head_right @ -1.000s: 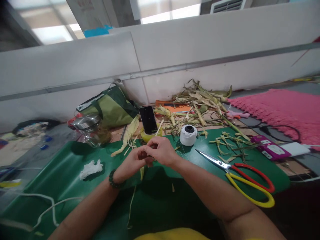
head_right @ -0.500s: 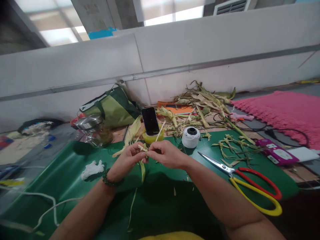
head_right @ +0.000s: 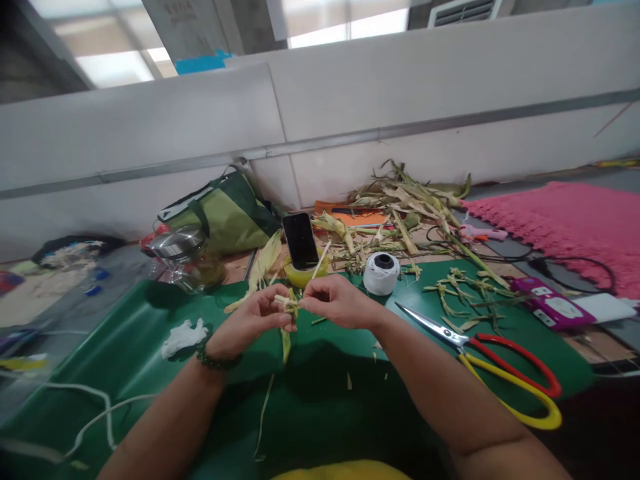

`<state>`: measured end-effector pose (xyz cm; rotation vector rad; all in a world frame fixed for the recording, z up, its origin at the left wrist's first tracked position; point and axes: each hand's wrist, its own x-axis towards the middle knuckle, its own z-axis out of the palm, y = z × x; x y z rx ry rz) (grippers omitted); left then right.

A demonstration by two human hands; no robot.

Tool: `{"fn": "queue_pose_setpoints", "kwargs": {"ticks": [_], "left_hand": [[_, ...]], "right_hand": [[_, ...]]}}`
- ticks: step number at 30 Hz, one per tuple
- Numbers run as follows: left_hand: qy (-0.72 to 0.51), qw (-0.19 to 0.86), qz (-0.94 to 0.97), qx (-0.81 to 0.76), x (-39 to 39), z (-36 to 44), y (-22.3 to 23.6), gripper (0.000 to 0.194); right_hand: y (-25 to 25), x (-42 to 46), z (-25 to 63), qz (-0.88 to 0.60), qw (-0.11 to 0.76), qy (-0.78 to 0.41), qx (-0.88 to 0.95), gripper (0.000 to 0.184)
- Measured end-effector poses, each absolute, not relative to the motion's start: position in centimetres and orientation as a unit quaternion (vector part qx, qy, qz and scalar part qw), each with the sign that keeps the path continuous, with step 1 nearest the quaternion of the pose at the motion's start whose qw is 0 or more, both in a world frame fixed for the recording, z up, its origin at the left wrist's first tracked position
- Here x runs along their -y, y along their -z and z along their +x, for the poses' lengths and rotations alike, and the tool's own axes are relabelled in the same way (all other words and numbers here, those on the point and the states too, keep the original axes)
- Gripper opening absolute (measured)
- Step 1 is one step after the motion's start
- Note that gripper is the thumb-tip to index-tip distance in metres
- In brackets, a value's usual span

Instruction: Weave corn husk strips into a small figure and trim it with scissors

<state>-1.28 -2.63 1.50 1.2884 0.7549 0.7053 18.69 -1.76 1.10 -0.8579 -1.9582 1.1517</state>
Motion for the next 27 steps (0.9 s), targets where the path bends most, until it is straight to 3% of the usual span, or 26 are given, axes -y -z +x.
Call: {"fn": "queue_pose_setpoints", "kwargs": {"ticks": [4,11,23,27], "left_hand": [[-0.313,0.684,0.568,-0.335,2.8,-1.2,-1.6,0.039],[-0.364,0.603,0.597,-0.384,3.0,-0.2,-1.2,0.037],[-0.368,0.544,0.633,-0.411,2.9,-0.3,-1.2,0.036],[-0.361,0.520,0.653,-0.417,3.0,-0.1,-0.7,0.036]], "right_hand": [[-1.1,1.7,18.7,-0.334,0.360,-0.447,0.747,0.029],[-1.0,2.2,18.0,-0.351,0.376,-0.386,0.766,0.030],[-0.8,1.6,18.7,-0.349,0.341,-0.355,0.798,0.027],[-0.7,1.8,18.2,-0.355,0.376,-0.332,0.789,0.023]]}}
